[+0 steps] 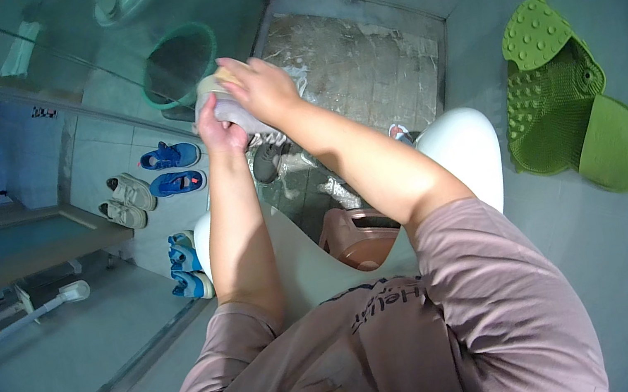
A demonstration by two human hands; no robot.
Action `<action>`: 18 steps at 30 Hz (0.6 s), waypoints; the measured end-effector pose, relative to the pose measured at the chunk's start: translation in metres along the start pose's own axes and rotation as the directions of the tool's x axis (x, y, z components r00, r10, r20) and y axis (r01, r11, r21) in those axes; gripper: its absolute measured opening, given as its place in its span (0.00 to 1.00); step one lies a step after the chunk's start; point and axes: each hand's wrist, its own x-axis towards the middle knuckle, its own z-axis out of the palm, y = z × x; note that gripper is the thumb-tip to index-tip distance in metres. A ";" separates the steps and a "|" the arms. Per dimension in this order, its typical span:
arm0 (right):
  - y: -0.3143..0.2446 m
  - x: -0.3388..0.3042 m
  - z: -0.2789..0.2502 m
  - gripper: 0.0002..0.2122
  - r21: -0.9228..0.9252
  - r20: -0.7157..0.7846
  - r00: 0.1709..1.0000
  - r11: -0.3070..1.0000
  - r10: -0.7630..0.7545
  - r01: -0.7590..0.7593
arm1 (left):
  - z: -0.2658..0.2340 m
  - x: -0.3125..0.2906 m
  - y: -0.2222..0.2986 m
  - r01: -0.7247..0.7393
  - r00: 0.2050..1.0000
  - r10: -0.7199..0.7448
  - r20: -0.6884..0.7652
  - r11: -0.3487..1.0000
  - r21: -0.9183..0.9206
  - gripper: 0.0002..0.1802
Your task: The person scrubs a white sneaker with a brush and a sponge while seated on a small stool. The person repeatedly scrubs the upper, sides, and sole of the shoe, occasionally rinsing the brush under running water.
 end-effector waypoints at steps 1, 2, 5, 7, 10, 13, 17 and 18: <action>0.009 -0.014 -0.001 0.20 0.010 0.027 0.999 0.999 0.038 -0.039 | -0.006 0.001 -0.004 -0.003 1.000 0.004 -0.027 0.999 0.042 0.25; 0.022 -0.029 -0.006 0.20 0.016 0.050 0.995 0.996 0.082 -0.083 | -0.009 0.002 -0.007 0.001 0.999 0.003 -0.051 0.996 0.085 0.24; 0.050 -0.043 -0.014 0.20 -0.008 0.128 0.982 0.990 0.141 -0.141 | -0.012 0.004 -0.005 0.047 0.999 -0.046 -0.010 0.997 0.059 0.22; 0.040 -0.025 -0.021 0.20 0.009 0.149 0.977 0.988 0.150 -0.153 | -0.014 0.004 -0.004 0.060 0.998 -0.058 -0.029 0.996 0.069 0.21; 0.012 0.026 -0.013 0.20 0.163 -0.078 0.991 0.982 0.109 -0.096 | -0.002 -0.002 -0.009 0.075 0.996 -0.072 -0.056 0.995 0.062 0.21; 0.000 0.011 -0.006 0.20 0.033 0.101 0.974 0.977 0.204 -0.209 | -0.002 -0.004 -0.003 0.012 1.000 -0.011 -0.026 0.999 0.043 0.21; 0.052 -0.059 -0.005 0.22 -0.151 0.199 0.933 0.950 0.299 -0.273 | -0.009 -0.001 0.005 -0.034 0.995 0.045 -0.084 0.991 0.128 0.21; 0.057 -0.062 -0.010 0.22 -0.170 0.204 0.924 0.941 0.325 -0.293 | -0.006 0.001 0.004 -0.046 0.992 0.062 -0.107 0.988 0.150 0.21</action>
